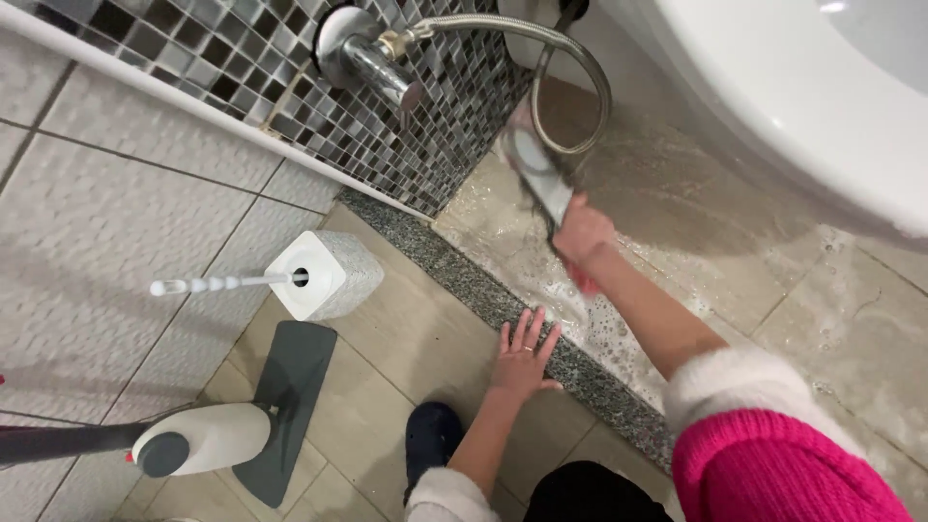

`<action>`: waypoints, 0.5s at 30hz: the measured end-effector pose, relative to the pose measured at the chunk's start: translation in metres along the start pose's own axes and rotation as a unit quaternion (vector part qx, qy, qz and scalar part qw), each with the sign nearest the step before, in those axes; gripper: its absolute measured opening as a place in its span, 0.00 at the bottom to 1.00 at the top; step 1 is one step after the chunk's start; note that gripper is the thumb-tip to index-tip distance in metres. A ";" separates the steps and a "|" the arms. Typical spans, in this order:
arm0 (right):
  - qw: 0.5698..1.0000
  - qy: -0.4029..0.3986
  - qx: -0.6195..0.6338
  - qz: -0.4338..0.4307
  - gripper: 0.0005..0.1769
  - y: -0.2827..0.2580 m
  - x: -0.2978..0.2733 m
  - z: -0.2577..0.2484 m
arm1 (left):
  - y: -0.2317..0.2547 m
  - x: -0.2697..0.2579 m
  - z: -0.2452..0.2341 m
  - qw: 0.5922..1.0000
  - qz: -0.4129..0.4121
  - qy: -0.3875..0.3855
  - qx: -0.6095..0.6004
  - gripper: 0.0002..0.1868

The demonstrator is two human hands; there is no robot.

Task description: The person scrubs the bathroom floor with a handheld brush, moving around the toilet and along the base of a cabinet. They reposition a mop and a bucket to access different areas and continue scrubbing the soapy tiles.

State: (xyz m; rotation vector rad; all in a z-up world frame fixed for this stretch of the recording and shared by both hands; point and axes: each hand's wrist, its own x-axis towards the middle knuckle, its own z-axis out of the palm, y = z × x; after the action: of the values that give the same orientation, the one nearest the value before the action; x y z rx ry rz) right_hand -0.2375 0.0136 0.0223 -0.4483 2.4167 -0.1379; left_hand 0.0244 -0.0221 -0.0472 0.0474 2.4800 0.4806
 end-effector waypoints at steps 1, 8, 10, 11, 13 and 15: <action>1.000 0.002 -0.001 -0.002 0.46 -0.003 -0.012 0.004 | 0.000 0.003 -0.001 1.000 -0.001 0.003 0.000 0.60; 0.985 -0.019 -0.062 -0.160 0.25 -0.037 -0.087 0.034 | -0.004 0.009 0.010 0.999 -0.020 -0.026 0.017 0.58; 0.983 -0.027 -0.053 -0.173 0.26 -0.027 -0.065 0.066 | -0.007 0.012 0.022 0.999 -0.025 -0.036 0.023 0.57; 0.979 -0.011 -0.067 -0.193 0.28 -0.015 -0.044 0.089 | -0.005 0.010 0.022 1.000 -0.018 -0.015 0.020 0.58; 0.974 0.010 -0.078 -0.214 0.30 -0.001 -0.037 0.090 | -0.008 0.011 0.016 1.000 -0.012 0.007 0.022 0.60; 0.970 0.018 -0.118 -0.209 0.31 0.011 -0.077 0.055 | -0.006 0.005 0.014 0.999 -0.006 0.024 0.027 0.60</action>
State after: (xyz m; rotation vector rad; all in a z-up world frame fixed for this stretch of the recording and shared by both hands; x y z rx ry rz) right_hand -0.1506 0.0519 0.0238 -1.0721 2.3503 -0.0393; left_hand 0.0285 -0.0224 -0.0631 0.0430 2.5389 0.4141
